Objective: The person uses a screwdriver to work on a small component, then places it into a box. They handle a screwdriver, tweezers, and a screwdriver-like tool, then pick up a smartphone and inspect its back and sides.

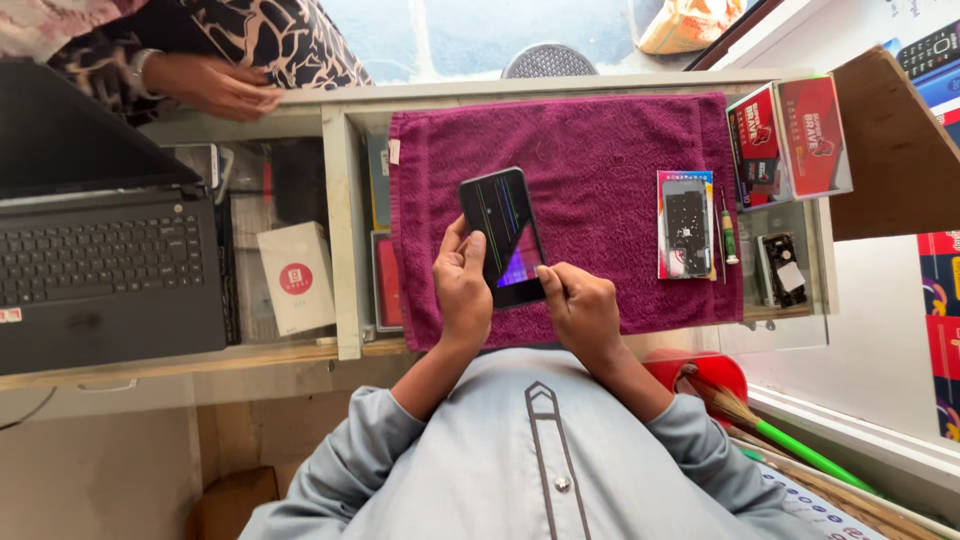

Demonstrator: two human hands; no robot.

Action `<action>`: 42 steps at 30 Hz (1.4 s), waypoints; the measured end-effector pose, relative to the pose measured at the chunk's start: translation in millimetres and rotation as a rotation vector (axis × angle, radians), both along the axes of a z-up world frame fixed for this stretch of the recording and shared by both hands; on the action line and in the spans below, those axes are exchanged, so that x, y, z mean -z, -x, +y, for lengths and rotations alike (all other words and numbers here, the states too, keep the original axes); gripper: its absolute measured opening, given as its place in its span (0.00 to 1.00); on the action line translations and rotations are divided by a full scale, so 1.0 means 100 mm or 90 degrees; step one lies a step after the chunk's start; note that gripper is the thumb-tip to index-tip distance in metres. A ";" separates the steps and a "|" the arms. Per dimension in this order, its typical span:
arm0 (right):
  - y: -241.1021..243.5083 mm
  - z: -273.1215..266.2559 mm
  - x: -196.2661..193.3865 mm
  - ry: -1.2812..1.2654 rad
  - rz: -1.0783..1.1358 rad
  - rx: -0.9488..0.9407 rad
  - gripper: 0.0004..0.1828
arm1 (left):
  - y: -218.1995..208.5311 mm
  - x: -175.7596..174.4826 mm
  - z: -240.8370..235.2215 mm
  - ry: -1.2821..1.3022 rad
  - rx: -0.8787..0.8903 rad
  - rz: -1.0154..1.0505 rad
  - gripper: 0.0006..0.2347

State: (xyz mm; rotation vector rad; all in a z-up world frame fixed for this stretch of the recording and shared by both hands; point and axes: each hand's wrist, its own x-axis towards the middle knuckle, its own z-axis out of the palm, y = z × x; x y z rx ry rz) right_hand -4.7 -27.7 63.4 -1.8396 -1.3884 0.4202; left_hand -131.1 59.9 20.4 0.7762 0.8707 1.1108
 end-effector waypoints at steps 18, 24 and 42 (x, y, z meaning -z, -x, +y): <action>-0.03 0.02 0.13 -0.083 0.133 -0.138 0.20 | -0.06 -0.04 0.16 0.121 -0.056 -0.071 0.15; -0.24 0.15 -0.13 -0.181 -0.120 -0.267 0.19 | -0.18 -0.15 0.10 0.229 0.139 -0.128 0.21; 0.04 0.20 -0.39 -0.316 -0.055 -0.125 0.31 | -0.15 -0.49 0.05 0.008 0.273 -0.616 0.29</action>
